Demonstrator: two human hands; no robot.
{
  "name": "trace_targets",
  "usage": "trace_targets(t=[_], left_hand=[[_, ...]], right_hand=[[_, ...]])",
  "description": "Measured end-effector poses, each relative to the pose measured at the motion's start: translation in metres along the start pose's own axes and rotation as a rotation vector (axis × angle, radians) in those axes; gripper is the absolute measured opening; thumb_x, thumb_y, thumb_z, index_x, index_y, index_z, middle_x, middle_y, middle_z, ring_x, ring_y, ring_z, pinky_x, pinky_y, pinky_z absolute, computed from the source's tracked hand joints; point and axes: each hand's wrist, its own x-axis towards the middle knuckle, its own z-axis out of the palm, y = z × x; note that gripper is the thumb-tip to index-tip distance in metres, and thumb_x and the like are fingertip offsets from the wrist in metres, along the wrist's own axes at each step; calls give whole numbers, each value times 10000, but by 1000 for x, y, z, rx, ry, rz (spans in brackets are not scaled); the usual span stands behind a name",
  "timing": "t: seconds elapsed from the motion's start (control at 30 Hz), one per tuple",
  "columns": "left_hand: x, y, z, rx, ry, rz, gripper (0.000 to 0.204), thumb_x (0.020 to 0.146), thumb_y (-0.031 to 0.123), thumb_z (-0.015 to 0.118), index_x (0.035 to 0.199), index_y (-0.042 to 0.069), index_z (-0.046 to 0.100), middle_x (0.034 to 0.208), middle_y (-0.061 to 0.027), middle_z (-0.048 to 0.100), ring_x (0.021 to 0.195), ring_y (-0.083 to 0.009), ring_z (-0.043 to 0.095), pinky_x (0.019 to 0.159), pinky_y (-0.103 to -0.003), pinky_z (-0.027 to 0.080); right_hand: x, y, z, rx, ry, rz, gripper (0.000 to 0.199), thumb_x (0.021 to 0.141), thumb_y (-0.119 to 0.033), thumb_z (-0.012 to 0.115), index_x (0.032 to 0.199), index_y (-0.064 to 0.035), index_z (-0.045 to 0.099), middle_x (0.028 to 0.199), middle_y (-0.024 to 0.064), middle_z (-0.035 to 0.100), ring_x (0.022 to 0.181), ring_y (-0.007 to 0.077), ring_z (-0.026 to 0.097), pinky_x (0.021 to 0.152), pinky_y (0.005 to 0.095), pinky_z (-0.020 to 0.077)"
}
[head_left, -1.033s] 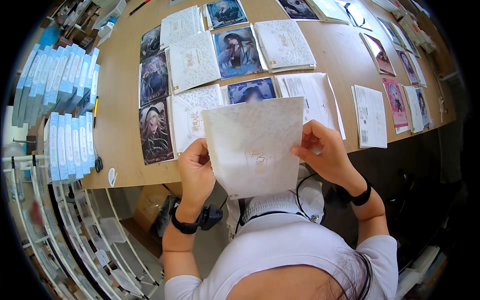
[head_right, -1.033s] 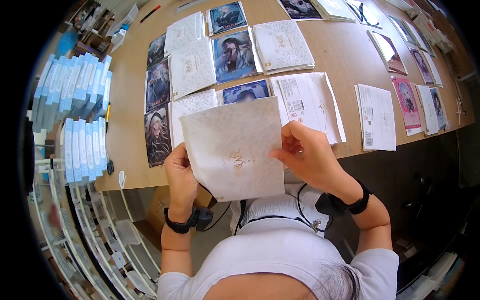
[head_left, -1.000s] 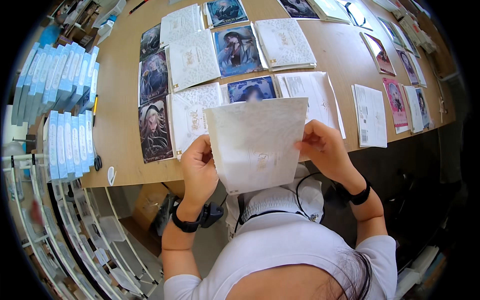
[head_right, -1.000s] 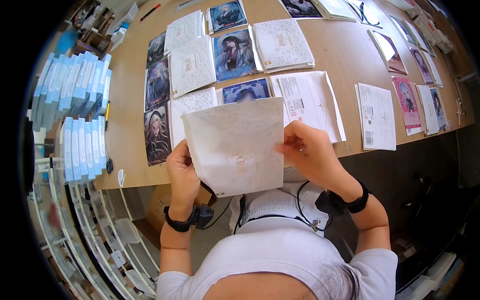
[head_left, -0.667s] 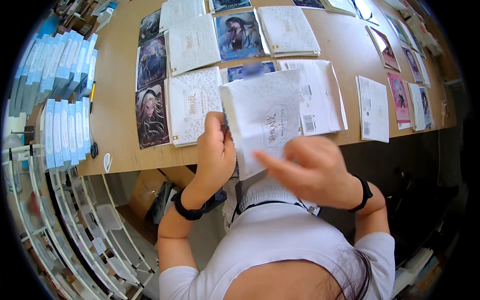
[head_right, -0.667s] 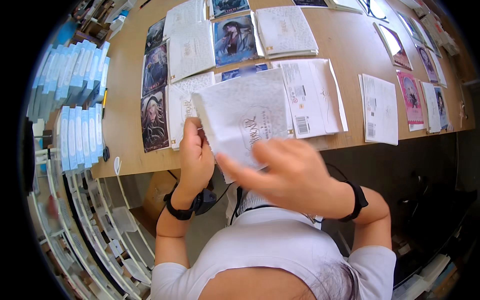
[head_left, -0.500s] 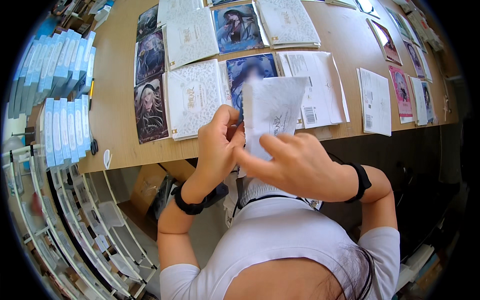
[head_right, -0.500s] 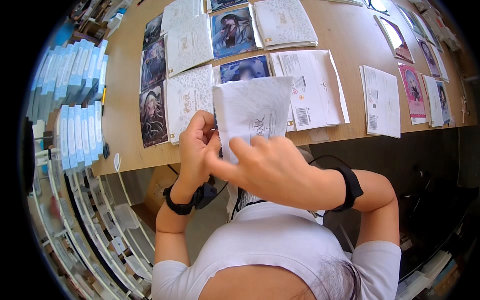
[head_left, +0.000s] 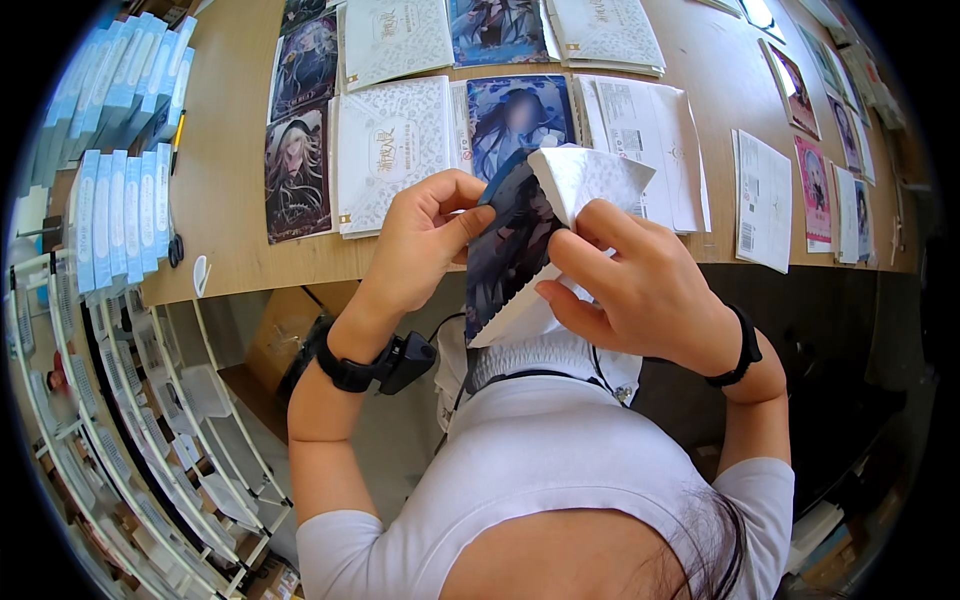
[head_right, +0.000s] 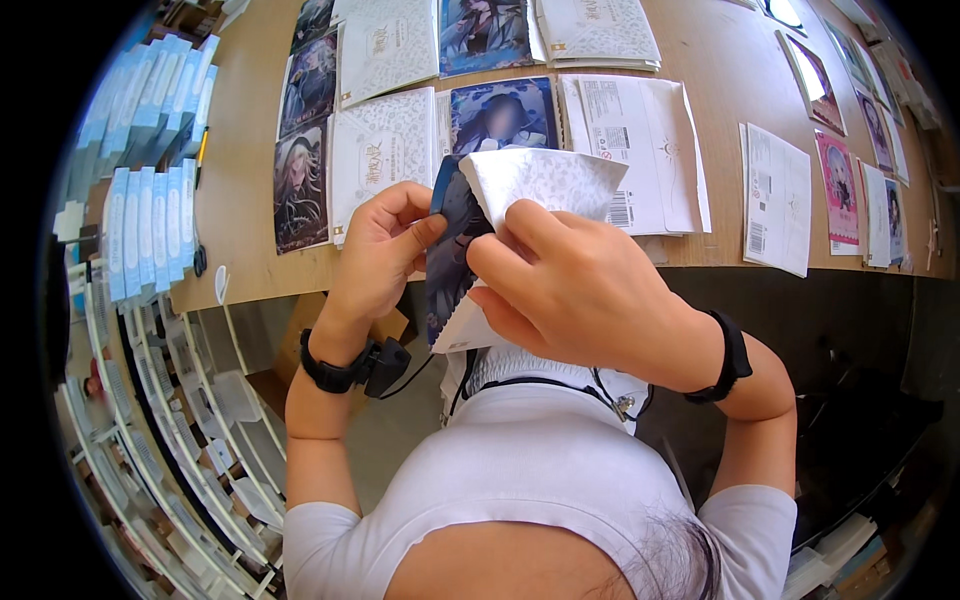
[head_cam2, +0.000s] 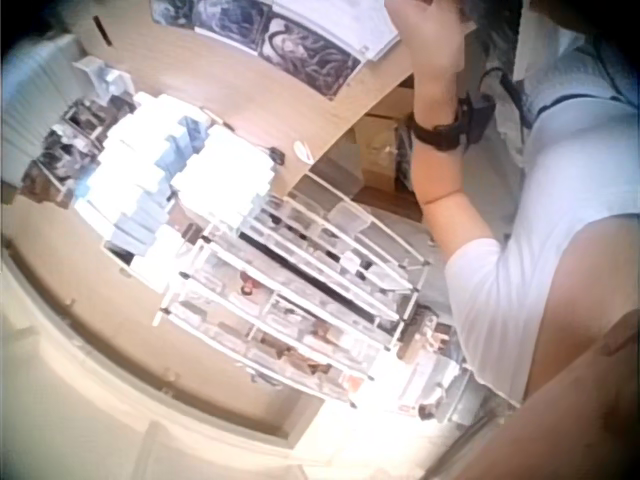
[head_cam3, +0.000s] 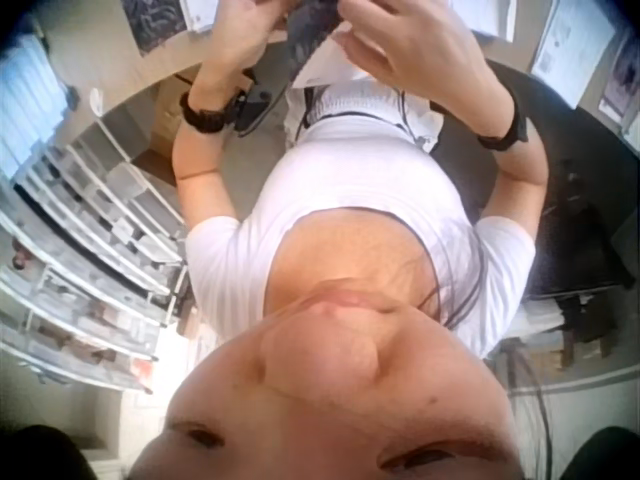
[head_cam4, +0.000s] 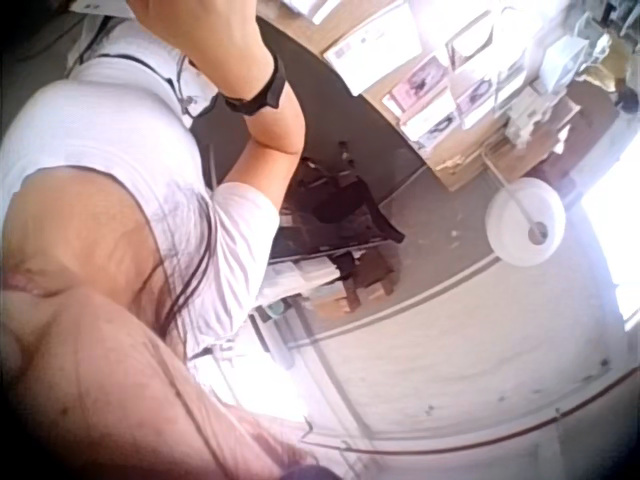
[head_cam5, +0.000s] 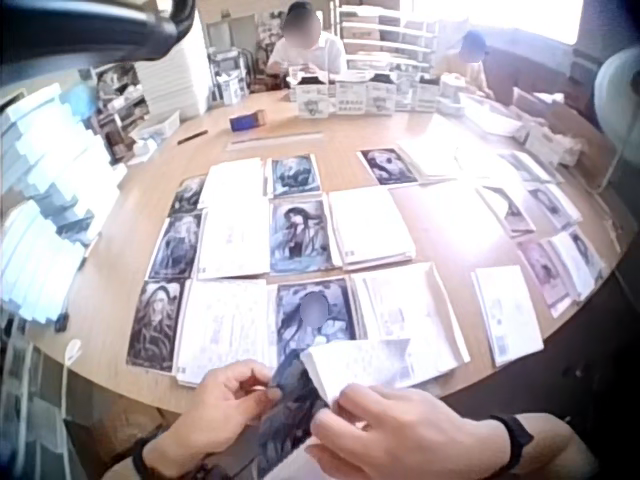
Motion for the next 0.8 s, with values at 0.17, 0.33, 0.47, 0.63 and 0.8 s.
trace_targets(t=[0.17,0.33,0.47,0.63,0.8], left_hand=[[1,-6,-2,-41,9,21,72,871,111,604,913,55,583,780,41,596,629,6,486,487,-136,379],[-3,0,1,34,26,-5,92,863,133,618,917,62,594,771,49,595,628,6,480,497,-139,371],[-5,-2,1,65,13,9,101,863,144,621,917,63,595,777,50,599,632,3,482,508,-146,374],[-4,-1,1,35,-3,-7,99,863,147,621,910,62,595,778,43,605,636,1,481,509,-146,370],[-4,-2,1,18,-2,-20,104,855,143,632,903,58,596,777,41,607,639,0,483,511,-147,371]], right_hand=[[-3,-4,-3,-13,16,-37,240,673,-126,708,791,-59,510,733,78,443,540,203,503,474,294,427],[-7,-5,-7,-24,7,-20,240,665,-131,707,794,-60,518,729,78,444,536,198,504,470,288,424],[-8,-2,-5,10,28,-34,241,666,-145,709,811,-55,538,745,80,460,543,198,519,462,287,424],[-8,-2,-6,21,29,-22,242,666,-143,708,814,-54,539,746,80,461,546,202,523,467,289,430],[-8,-2,-8,25,23,-6,244,665,-139,710,816,-52,540,747,82,464,552,206,529,471,288,433]])
